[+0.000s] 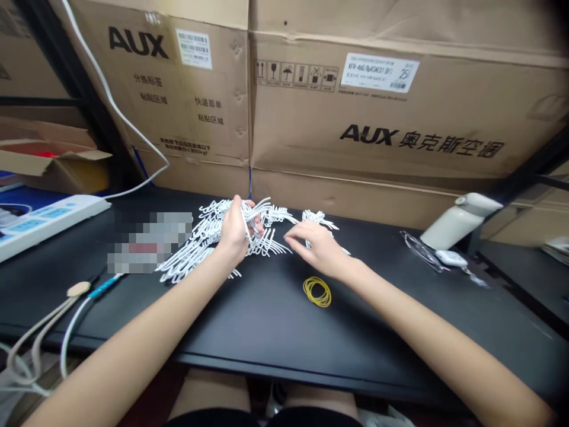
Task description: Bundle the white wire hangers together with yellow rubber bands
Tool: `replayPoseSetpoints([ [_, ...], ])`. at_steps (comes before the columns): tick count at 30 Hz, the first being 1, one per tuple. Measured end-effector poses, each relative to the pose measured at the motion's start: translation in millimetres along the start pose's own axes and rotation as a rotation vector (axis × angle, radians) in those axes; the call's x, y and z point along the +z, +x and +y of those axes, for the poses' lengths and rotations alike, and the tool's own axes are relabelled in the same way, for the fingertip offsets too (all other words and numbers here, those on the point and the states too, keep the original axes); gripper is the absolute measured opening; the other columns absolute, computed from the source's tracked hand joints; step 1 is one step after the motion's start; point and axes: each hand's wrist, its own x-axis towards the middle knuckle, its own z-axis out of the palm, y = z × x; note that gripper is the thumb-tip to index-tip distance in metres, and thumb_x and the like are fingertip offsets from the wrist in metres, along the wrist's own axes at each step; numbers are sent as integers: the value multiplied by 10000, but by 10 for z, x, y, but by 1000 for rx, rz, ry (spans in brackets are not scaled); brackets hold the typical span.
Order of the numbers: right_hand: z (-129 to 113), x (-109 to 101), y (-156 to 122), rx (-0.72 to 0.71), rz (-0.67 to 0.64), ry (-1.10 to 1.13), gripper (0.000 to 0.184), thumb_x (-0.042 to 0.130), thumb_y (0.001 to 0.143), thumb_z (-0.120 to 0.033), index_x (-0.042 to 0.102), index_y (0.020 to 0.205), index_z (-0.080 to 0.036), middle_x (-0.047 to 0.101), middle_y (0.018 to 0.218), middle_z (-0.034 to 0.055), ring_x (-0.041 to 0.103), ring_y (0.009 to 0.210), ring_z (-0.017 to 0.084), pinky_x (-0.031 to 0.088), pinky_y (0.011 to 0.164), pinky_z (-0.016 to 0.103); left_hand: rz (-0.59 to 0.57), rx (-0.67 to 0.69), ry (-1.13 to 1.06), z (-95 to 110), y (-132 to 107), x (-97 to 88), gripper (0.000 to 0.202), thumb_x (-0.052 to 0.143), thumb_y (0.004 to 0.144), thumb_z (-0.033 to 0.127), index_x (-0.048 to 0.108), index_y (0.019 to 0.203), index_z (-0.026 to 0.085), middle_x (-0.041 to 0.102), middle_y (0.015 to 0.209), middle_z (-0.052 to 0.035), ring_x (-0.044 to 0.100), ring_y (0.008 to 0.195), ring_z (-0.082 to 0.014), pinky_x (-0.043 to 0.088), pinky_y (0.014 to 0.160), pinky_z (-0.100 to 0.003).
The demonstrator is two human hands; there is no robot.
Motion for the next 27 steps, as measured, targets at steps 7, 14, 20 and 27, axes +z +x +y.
replayPoseSetpoints([
  [7,15,184,-80,-87,-342,-316,309,392,876,-43,589,1099,-128,657,1134,130,577,1118,210,312,1052,422,-33,-12,33,-55,-9,-9,298,362,913,451,461,802,193,479,458,49,456,330,-93,380,373,-193],
  [14,-21,220,-70,-61,-410,-592,300,395,887,-78,622,1081,-53,659,1109,176,418,1294,308,301,1073,461,-34,5,55,-44,-33,11,290,363,911,442,464,805,192,485,465,47,458,328,-99,394,364,-201],
  [20,22,253,-67,-47,-421,-715,297,405,873,-77,688,962,-65,633,1146,180,442,1261,317,252,1103,500,-33,7,70,-58,-39,15,293,347,919,428,465,802,187,485,458,44,457,324,-98,381,361,-197],
  [27,53,242,-58,-23,-376,-593,253,435,833,-20,659,881,-126,690,856,102,580,1034,234,241,1099,432,-44,15,80,-68,-38,10,304,374,903,464,468,804,192,488,465,48,462,330,-96,391,371,-197],
])
